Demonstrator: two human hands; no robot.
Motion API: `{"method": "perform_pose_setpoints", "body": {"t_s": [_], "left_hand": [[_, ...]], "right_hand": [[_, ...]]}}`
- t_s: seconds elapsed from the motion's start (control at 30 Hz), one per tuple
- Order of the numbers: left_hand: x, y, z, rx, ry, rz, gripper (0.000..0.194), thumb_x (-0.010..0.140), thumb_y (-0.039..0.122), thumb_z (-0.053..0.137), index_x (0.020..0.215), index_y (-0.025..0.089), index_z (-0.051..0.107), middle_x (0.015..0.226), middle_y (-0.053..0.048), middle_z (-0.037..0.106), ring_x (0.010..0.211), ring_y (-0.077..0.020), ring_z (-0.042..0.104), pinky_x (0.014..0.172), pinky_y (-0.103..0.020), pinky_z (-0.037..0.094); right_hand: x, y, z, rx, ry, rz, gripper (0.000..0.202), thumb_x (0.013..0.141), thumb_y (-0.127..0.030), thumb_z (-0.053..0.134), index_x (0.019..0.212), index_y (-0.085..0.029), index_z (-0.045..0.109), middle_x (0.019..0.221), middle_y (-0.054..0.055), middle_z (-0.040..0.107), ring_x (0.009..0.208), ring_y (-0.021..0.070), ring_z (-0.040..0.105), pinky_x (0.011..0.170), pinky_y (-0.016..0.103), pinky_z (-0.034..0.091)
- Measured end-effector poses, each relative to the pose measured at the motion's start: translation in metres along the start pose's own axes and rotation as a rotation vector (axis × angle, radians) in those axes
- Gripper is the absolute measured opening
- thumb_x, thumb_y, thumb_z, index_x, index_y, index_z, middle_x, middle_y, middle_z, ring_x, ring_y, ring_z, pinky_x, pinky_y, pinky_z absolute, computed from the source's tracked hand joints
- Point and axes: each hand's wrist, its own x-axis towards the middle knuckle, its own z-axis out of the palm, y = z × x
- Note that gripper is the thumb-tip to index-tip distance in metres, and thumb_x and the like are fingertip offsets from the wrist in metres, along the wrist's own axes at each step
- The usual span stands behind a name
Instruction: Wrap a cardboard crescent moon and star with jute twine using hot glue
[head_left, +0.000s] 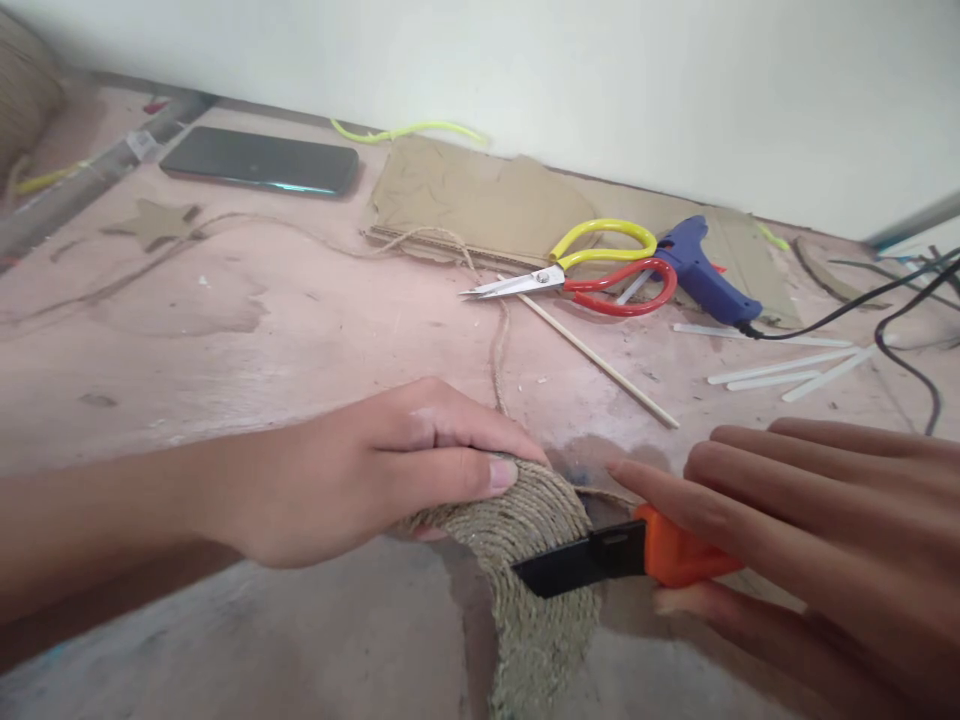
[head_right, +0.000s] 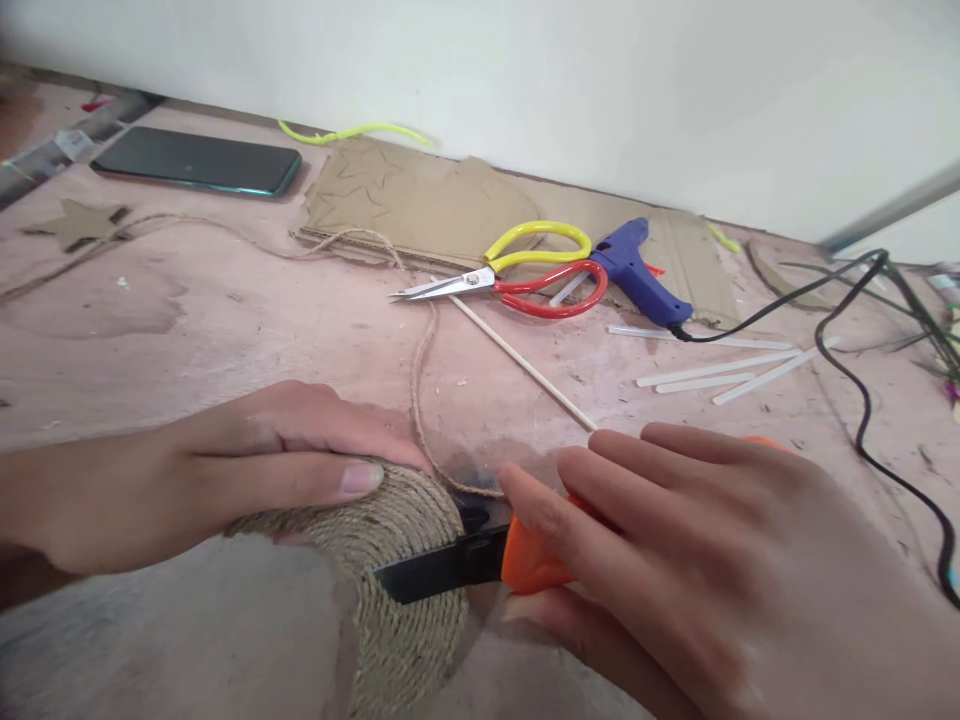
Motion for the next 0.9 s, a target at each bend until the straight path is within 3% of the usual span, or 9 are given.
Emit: {"method": "perform_pose_setpoints", "body": {"t_s": [0.27,0.37,0.6,0.73,0.9], "left_hand": [[-0.004,-0.004,-0.0009,0.082,0.02,0.028,0.031,0.109,0.046,0.065,0.13,0.042,0.087,0.137,-0.001,0.081,0.102,-0.0212,0.08,0.082,-0.025,0.067],[-0.005,-0.0037,-0.0002,0.129,0.053,0.072,0.03,0.109,0.043,0.065,0.129,0.042,0.087,0.131,0.001,0.083,0.111,-0.0219,0.079,0.091,-0.025,0.065],[0.0037,-0.0017,0.0025,0.119,-0.067,0.161,0.04,0.113,0.044,0.051,0.124,0.026,0.085,0.091,-0.003,0.08,0.072,-0.0172,0.069,0.061,-0.023,0.053],[0.004,-0.0036,0.0036,0.117,-0.066,0.203,0.038,0.115,0.043,0.052,0.123,0.025,0.084,0.08,-0.001,0.073,0.069,-0.0163,0.066,0.06,-0.022,0.051],[0.0041,-0.0054,0.0058,0.109,-0.08,0.276,0.04,0.118,0.043,0.048,0.115,0.024,0.083,0.078,-0.001,0.072,0.072,-0.0165,0.067,0.063,-0.022,0.052]], "right_hand": [[-0.0035,0.0067,-0.0029,-0.025,-0.004,0.033,0.028,0.111,-0.038,0.064,0.131,-0.025,0.078,0.097,0.001,0.081,0.072,0.021,0.071,0.063,0.044,0.056],[-0.0043,0.0074,-0.0036,-0.024,-0.008,0.003,0.031,0.111,-0.033,0.061,0.136,-0.022,0.076,0.102,0.004,0.084,0.075,0.0236,0.075,0.063,0.045,0.057],[0.0003,0.0049,-0.0007,0.015,-0.002,-0.015,0.037,0.115,-0.035,0.055,0.143,-0.016,0.071,0.103,0.006,0.084,0.075,0.0231,0.074,0.06,0.045,0.053],[0.0031,0.0053,0.0011,0.049,-0.028,-0.032,0.04,0.118,-0.038,0.054,0.144,-0.014,0.07,0.099,0.005,0.081,0.071,0.02,0.069,0.057,0.042,0.049],[0.0055,0.0012,0.0049,0.099,-0.028,-0.031,0.039,0.117,-0.036,0.056,0.145,-0.013,0.068,0.105,0.007,0.083,0.077,0.0219,0.073,0.057,0.042,0.051]]}}
